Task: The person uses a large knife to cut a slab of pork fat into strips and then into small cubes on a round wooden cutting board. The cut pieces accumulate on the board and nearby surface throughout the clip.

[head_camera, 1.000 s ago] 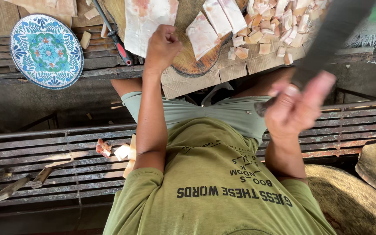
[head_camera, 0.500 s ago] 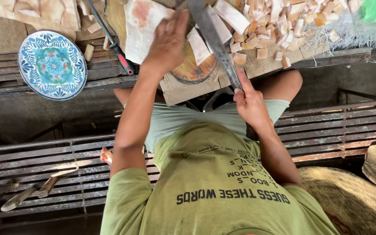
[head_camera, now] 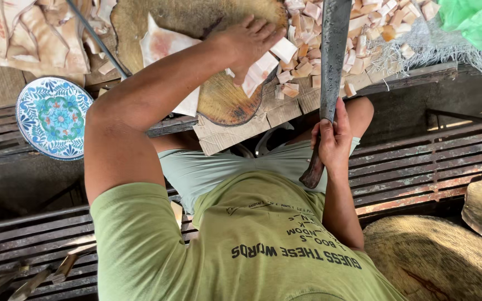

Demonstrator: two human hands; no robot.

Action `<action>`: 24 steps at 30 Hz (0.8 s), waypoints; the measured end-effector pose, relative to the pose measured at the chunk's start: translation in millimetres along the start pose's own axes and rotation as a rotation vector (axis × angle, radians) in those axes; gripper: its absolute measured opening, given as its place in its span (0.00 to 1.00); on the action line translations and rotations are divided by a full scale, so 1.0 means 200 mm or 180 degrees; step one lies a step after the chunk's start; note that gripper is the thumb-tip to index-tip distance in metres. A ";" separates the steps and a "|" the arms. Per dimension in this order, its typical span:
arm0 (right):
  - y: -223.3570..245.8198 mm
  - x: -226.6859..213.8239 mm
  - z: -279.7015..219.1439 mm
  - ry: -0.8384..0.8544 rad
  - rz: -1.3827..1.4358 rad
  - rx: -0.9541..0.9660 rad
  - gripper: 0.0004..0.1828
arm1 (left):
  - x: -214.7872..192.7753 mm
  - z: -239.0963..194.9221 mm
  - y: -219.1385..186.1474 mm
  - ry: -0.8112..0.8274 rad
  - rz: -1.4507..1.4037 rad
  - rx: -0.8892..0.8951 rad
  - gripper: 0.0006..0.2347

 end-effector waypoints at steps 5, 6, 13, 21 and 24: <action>-0.08 0.00 0.01 -0.0025 0.0129 0.0226 0.34 | 0.04 0.11 0.09 -0.0393 -0.0762 0.0054 0.52; -0.09 0.00 0.02 0.0007 0.0158 0.0249 0.34 | 0.05 0.11 0.11 -0.0418 -0.1017 0.0043 0.46; -0.13 0.04 0.02 0.0059 0.0250 0.0426 0.35 | 0.09 0.07 0.13 -0.0617 -0.1999 -0.0449 0.22; -0.11 0.07 0.03 0.0268 0.0249 0.0367 0.34 | 0.40 -0.19 0.66 -0.0933 -0.2453 -0.1570 0.23; -0.12 0.10 0.03 0.0312 0.0300 0.0345 0.34 | 0.59 -0.35 0.82 -0.1530 -0.2928 -0.1229 0.22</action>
Point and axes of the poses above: each hand's wrist, its own z-axis towards the middle knuckle, its own x-axis out of the palm, y = z × x, the point moved 2 cm from there along z, towards the middle knuckle, and after that the axes turned 5 degrees about z, right-handed, at the moved point
